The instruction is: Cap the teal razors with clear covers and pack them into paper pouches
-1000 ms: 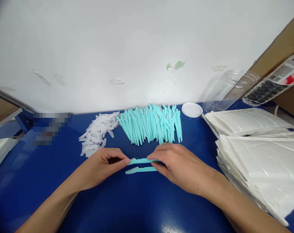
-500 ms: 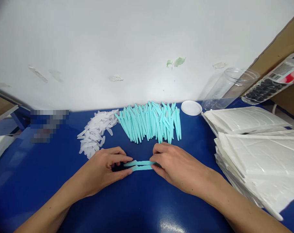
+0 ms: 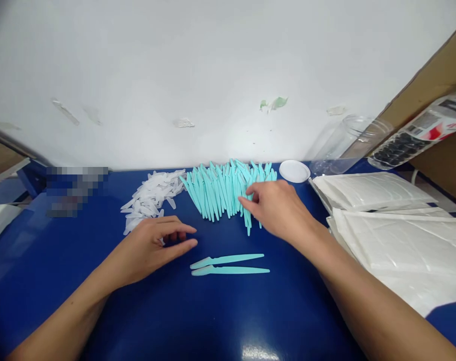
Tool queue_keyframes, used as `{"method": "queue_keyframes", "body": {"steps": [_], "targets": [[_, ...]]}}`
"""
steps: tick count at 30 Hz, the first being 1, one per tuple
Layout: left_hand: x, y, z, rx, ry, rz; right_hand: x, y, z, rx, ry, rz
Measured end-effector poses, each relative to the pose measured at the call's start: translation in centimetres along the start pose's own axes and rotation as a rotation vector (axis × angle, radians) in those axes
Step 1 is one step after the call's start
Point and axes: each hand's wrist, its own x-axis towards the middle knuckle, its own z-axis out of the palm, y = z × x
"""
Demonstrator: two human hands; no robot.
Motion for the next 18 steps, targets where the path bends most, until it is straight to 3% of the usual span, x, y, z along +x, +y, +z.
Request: {"method": "queue_keyframes", "body": {"steps": [5,11,14,18], "targets": [[0.3,-1.8,-2.1,0.034,0.231,-0.088,3.5,-0.1,0.8,-0.135,-0.084,0.063],[-0.2,-4.3,-5.1,0.079,0.356,-0.197,3.4,-0.3,0.6,-0.111,-0.118,0.057],[-0.7,-5.0,-6.3,0.054,0.25,-0.218,2.8,-0.8,-0.9,-0.069,-0.063,0.041],[-1.1,-4.7,-6.8,0.002,-0.063,-0.183,0.9,-1.9,-2.6,0.076,-0.043,-0.084]]}}
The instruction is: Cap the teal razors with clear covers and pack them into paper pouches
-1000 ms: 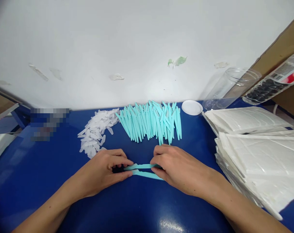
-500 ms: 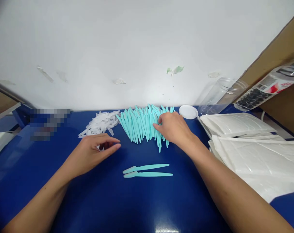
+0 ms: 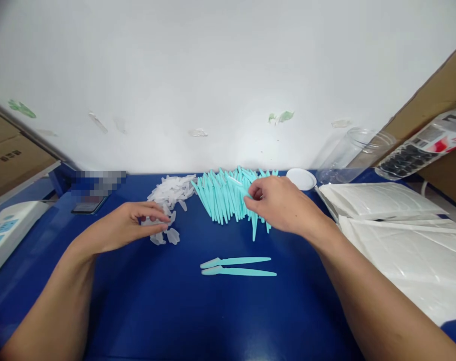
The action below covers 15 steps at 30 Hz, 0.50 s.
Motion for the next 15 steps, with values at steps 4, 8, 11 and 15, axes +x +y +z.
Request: {"method": "queue_keyframes", "body": {"steps": [4,8,11,15], "targets": [[0.1,0.5,0.9,0.145,-0.092,0.108,-2.1,-0.7,0.4,0.104,-0.091,-0.248],[0.6,0.1,1.9,0.246,-0.058,0.157,-3.2,-0.4,2.0,0.168,-0.176,-0.406],[0.9,0.0,2.3,0.206,-0.05,0.139,-3.4,0.0,3.1,0.193,-0.222,-0.441],[1.0,1.0,2.8,0.086,-0.035,0.091,-3.6,0.4,4.0,0.181,-0.198,-0.433]]}}
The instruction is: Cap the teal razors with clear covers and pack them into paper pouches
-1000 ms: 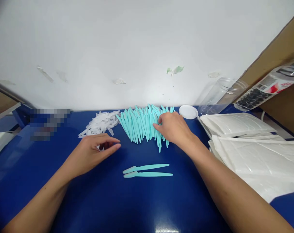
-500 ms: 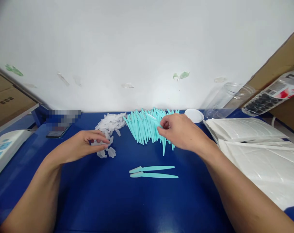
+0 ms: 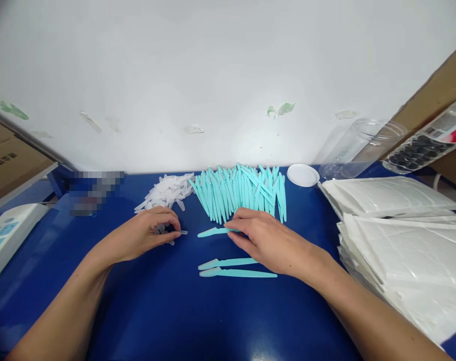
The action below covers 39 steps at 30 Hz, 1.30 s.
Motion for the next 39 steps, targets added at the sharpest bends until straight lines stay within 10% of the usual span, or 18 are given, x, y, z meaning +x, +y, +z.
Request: {"method": "queue_keyframes", "body": {"steps": [10,39], "targets": [[0.7,2.8,2.0,-0.583,0.005,-0.223,-0.4,0.5,0.7,0.04,0.021,0.033],[1.1,2.9,3.6,-0.639,0.115,-0.261,-0.7,1.3,0.3,-0.015,0.026,0.079]]}}
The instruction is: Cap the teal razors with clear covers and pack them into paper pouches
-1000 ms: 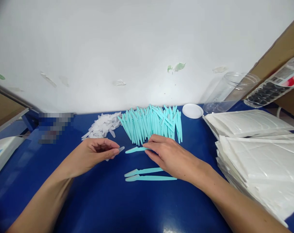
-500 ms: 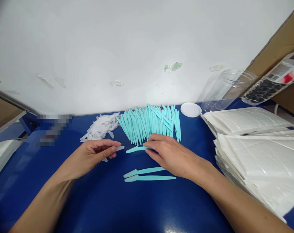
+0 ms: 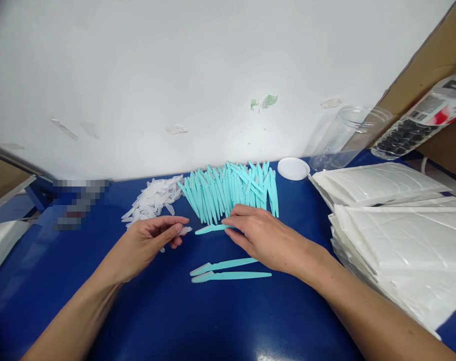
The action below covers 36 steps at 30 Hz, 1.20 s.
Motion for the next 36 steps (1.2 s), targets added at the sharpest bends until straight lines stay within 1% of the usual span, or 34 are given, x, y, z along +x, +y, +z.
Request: {"method": "queue_keyframes", "body": {"steps": [2,6,8,11,13,17,21,24,33,36], "targets": [[0.1,-0.3,0.0,-0.093,0.007,-0.007,0.0,0.0,0.0,-0.004,-0.002,0.004],[0.2,-0.8,-0.3,-0.249,-0.05,-0.006,-0.1,0.0,-0.2,-0.01,0.015,0.004],[0.2,-1.0,-0.4,-0.252,-0.058,-0.008,-0.2,0.1,-0.2,-0.012,0.026,0.006],[0.1,-0.8,-0.5,-0.22,0.014,-0.043,-0.2,0.2,-0.4,-0.017,0.044,0.01],[0.1,-0.6,-0.3,-0.251,0.055,-0.086,-0.1,0.2,-0.4,-0.018,0.055,0.007],[0.1,-0.2,0.6,-0.357,0.053,-0.137,0.0,0.3,-0.4,-0.022,0.062,0.004],[0.1,0.0,1.9,-0.426,0.052,-0.126,0.1,0.2,-0.2,-0.028,0.051,0.005],[0.1,0.2,2.4,-0.454,0.062,-0.129,0.0,0.1,0.1,-0.031,0.045,-0.005],[-0.1,0.7,1.5,-0.47,0.149,-0.15,0.0,-0.1,-0.4,-0.027,0.076,-0.006],[0.0,0.7,1.5,-0.478,0.149,-0.146,0.1,-0.1,-0.3,-0.035,0.07,-0.005]]}}
